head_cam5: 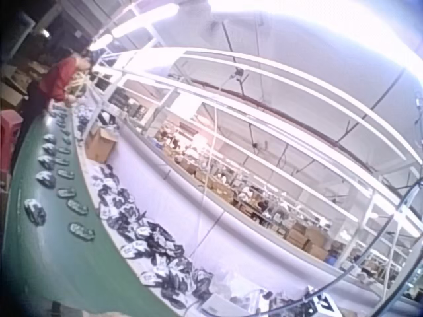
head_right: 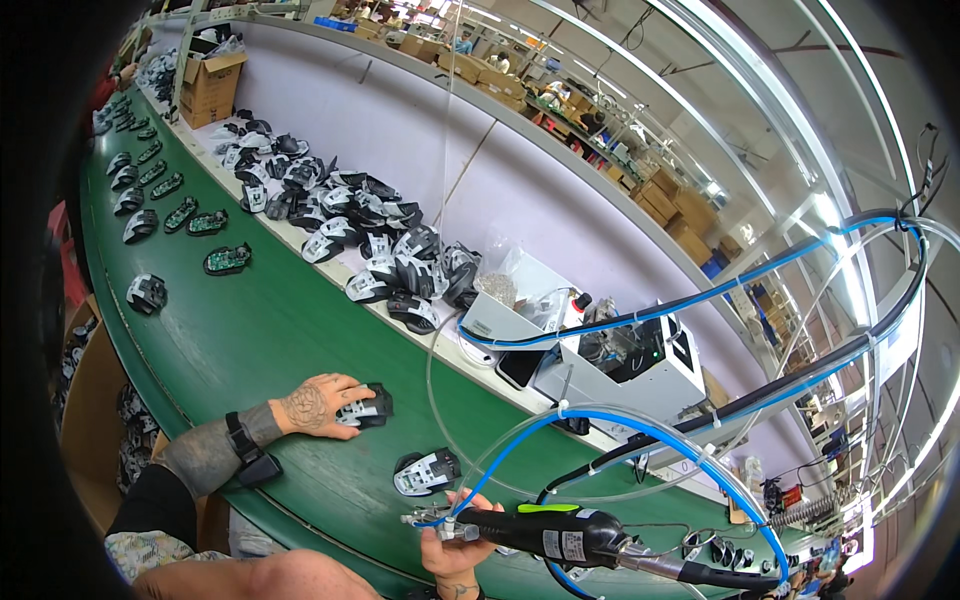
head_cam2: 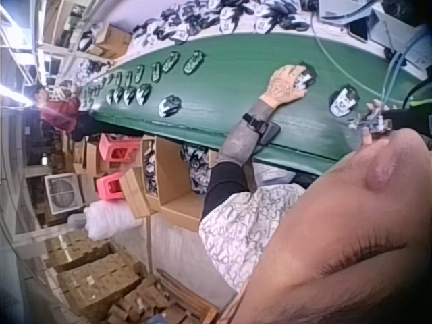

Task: Assemble computer mice by attaching internal components and using a pneumatic screwdriver on an assembly line.

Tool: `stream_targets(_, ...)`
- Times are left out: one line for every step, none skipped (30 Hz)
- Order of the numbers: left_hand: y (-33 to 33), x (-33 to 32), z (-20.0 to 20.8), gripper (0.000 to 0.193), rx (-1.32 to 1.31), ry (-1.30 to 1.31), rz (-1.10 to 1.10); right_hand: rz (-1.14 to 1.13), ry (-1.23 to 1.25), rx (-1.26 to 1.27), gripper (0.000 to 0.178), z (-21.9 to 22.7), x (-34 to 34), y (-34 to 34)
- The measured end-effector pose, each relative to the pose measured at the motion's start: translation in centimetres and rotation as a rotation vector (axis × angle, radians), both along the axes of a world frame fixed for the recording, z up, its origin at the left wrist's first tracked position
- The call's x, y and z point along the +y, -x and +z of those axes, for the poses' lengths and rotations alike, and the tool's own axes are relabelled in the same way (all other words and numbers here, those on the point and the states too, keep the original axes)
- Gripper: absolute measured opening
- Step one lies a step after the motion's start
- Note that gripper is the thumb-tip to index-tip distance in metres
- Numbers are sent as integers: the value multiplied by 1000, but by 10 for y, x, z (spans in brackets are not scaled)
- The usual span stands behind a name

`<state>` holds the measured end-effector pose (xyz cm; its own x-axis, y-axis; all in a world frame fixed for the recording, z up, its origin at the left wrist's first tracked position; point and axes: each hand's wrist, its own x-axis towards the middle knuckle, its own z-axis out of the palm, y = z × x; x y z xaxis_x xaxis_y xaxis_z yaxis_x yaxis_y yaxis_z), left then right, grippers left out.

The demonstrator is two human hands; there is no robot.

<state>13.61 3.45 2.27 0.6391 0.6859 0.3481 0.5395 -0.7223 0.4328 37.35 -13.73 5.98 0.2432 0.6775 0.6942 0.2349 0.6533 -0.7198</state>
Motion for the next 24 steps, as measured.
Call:
stream_targets(-1,0,1,63,-1,-1,-2,-2,-1,-1,94,0,0,0)
stream_targets(-1,0,4,63,6,9,-65,-3,1,-3,93,0,0,-1)
stream_targets(-2,-1,7,62,14,18,-128,-4,4,-6,93,0,0,-1)
stream_targets(-3,-3,10,62,14,17,-129,-5,3,-5,93,-3,-1,-2)
stream_targets(-3,-5,13,63,26,-2,-154,-8,28,4,93,-7,-2,-3)
stream_targets(-4,-7,16,64,38,-20,-179,-10,53,14,93,-10,-3,-3)
stream_targets(-4,-9,17,64,34,-15,-185,-10,53,13,93,-8,-2,-2)
stream_targets(-4,-9,15,64,34,-15,-185,-8,32,8,93,-3,-1,-1)
stream_targets(-3,-8,10,64,11,-15,-191,-6,11,4,93,0,0,0)
stream_targets(-2,-7,8,64,-11,-15,-199,-7,11,4,93,0,0,1)
stream_targets(0,-6,8,64,-11,-14,-199,-10,17,-6,93,-1,0,2)
stream_targets(1,-5,9,64,-19,-19,-216,-12,23,-15,94,-1,1,3)
stream_targets(1,-5,9,64,-29,-24,-231,-10,23,-16,94,-1,1,3)
stream_targets(0,-5,9,64,-30,-24,-229,-10,23,-8,94,-1,1,4)
stream_targets(0,-5,8,64,-3,-1,-235,-9,23,1,94,-1,1,5)
stream_targets(-1,-6,9,64,25,22,-241,-9,22,1,94,0,1,5)
stream_targets(-1,-6,9,64,25,21,-241,-5,17,4,94,0,1,5)
stream_targets(-1,-7,9,64,53,3,-247,-1,12,8,94,0,1,6)
stream_targets(-1,-7,10,64,81,-15,-253,-1,12,8,94,-3,0,5)
stream_targets(-1,-8,11,64,81,-16,-253,3,30,9,93,-8,0,3)
stream_targets(0,-8,11,64,89,8,-249,7,49,10,93,-11,-1,2)
stream_targets(0,-8,12,63,97,31,-245,7,48,10,93,-10,-1,2)
stream_targets(0,-8,12,63,97,31,-245,3,48,3,93,-10,-1,2)
stream_targets(0,-8,12,62,100,32,-242,-1,48,-3,92,-9,0,3)
